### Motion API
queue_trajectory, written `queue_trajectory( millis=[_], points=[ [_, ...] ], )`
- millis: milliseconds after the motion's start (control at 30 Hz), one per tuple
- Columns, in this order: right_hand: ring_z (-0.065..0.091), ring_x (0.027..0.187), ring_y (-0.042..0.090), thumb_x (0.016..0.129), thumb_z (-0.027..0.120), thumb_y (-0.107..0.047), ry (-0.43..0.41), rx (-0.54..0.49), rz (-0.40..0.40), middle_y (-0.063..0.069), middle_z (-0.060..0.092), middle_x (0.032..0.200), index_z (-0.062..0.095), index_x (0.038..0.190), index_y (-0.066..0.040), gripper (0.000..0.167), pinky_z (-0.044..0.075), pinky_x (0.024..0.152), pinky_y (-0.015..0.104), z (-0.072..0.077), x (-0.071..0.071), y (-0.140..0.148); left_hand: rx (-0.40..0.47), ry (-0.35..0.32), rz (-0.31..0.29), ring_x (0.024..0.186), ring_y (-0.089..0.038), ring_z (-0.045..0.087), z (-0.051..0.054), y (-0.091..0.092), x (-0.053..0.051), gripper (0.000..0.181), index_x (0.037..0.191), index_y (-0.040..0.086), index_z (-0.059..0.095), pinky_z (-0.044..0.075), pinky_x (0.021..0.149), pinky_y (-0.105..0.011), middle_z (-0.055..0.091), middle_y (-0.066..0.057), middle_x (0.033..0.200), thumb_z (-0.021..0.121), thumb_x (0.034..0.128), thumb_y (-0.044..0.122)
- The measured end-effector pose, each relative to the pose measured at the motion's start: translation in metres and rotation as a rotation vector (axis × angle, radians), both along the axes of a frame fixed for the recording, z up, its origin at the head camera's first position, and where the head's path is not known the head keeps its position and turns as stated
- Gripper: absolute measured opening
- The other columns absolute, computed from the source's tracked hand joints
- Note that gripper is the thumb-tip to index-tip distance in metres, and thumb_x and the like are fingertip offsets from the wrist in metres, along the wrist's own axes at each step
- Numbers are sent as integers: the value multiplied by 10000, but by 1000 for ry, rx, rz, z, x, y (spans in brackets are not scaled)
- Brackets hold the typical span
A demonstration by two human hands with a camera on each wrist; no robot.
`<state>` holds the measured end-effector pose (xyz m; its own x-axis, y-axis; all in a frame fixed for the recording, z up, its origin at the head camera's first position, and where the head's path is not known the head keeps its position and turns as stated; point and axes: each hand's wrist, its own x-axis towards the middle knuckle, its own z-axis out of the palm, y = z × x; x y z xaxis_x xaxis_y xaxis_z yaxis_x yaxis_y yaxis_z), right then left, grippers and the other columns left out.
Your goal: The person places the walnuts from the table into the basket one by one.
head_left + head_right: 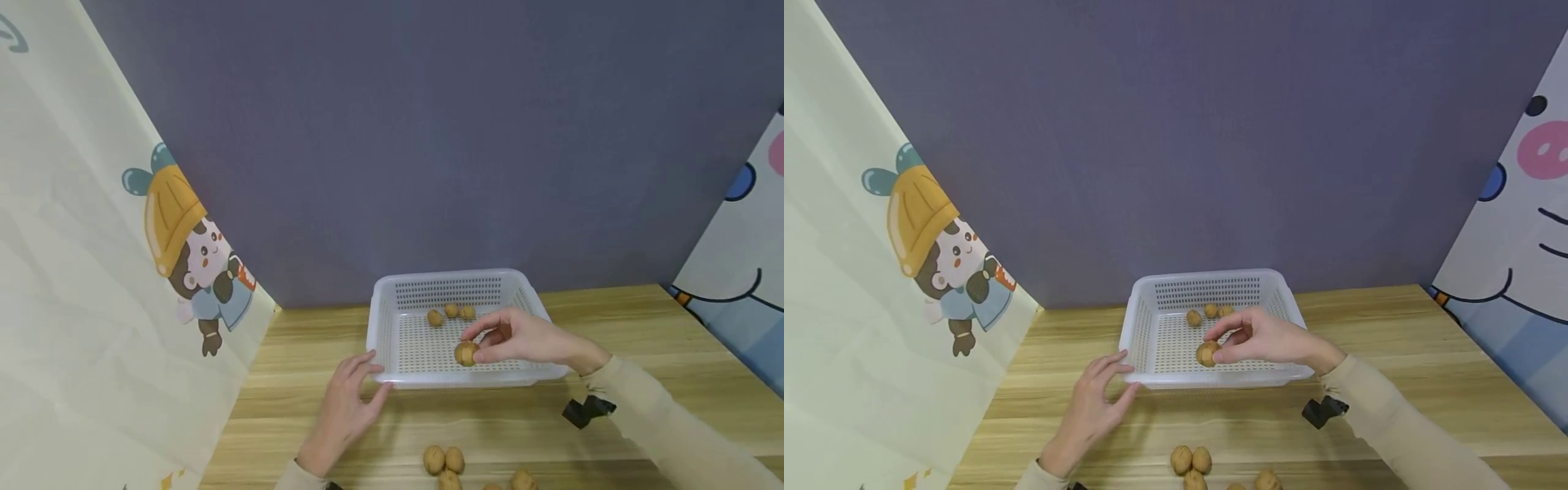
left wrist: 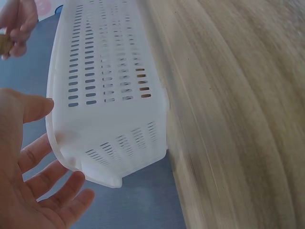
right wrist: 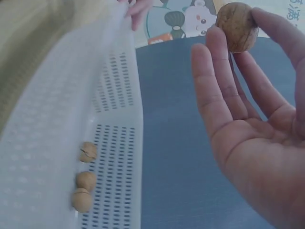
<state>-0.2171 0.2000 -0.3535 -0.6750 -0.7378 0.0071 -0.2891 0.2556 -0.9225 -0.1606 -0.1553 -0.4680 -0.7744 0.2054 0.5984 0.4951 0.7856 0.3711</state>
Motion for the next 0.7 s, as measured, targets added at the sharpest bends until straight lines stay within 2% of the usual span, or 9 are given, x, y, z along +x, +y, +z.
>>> queue_trajectory(
  millis=[167, 367, 533, 700],
  points=[
    [777, 1002, 157, 987, 761, -146, -32, -13, -50, 183, 776, 1182, 646, 1361, 66, 445, 661, 897, 321, 7, -20, -9, -5, -16, 3, 1238, -284, 684, 0, -1, 2, 285, 1076, 149, 777, 594, 1067, -491, 737, -101, 1354, 869, 845, 288],
    [768, 1068, 231, 978, 777, -193, -144, -50, -167, 71, 782, 1200, 615, 1416, 36, 520, 662, 938, 353, 8, -52, -22, -2, -19, 1, 1244, -294, 681, 1, -2, 2, 293, 1085, 136, 775, 592, 1075, -495, 732, -108, 1364, 870, 849, 281],
    [756, 1102, 233, 992, 768, -257, -150, -26, -231, 85, 741, 1294, 610, 1449, -29, 535, 657, 947, 360, 5, -72, -25, -8, -23, -6, 1247, -290, 680, 0, -2, 2, 286, 1088, 138, 774, 593, 1073, -494, 732, -106, 1366, 858, 859, 287],
    [743, 1145, 229, 999, 764, -293, -169, -51, -274, 133, 686, 1394, 605, 1463, -61, 543, 621, 1050, 466, 0, -86, -28, -8, -12, -13, 1239, -296, 683, 0, -1, 2, 286, 1086, 132, 773, 595, 1071, -493, 734, -115, 1359, 862, 854, 274]
  ],
)
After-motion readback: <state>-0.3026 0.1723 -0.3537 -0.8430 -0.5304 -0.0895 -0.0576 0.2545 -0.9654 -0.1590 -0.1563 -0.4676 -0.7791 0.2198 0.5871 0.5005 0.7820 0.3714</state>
